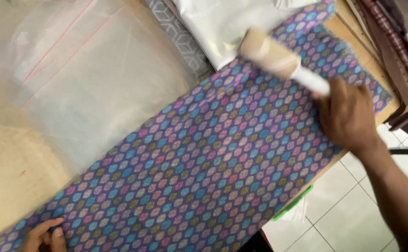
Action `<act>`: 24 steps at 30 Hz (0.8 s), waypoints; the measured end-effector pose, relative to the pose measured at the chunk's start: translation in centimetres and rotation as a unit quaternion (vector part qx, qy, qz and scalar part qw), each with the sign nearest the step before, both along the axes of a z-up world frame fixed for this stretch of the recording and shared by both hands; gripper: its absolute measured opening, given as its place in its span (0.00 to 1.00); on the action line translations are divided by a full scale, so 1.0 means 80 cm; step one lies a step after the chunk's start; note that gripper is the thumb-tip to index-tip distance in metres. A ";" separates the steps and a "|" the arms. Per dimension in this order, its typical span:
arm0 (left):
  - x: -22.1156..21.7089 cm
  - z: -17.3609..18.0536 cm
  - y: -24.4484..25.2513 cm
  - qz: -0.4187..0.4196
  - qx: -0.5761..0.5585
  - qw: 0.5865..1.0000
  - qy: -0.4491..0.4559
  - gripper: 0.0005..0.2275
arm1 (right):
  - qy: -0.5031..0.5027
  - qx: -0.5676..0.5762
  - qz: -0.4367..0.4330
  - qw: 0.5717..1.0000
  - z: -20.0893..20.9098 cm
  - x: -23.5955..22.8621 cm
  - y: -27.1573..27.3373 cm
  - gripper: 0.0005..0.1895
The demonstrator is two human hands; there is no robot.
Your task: Using a lint roller to clean a piece of patterned fabric on a work table.
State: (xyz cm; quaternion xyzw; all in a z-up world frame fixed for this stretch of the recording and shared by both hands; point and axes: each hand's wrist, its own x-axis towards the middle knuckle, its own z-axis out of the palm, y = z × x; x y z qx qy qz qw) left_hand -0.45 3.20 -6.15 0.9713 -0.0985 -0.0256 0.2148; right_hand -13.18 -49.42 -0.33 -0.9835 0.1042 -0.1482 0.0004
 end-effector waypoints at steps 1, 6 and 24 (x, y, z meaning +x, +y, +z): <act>-0.004 0.010 -0.010 -0.003 0.003 1.000 0.003 0.08 | 0.003 0.003 -0.003 1.000 0.000 0.009 -0.014 0.14; -0.008 0.018 -0.023 -0.005 0.077 0.994 -0.071 0.10 | -0.073 0.030 -0.036 0.996 0.012 0.036 -0.068 0.17; -0.007 0.054 -0.043 -0.038 0.172 0.982 -0.074 0.08 | -0.100 0.122 0.023 0.987 0.022 -0.011 0.001 0.09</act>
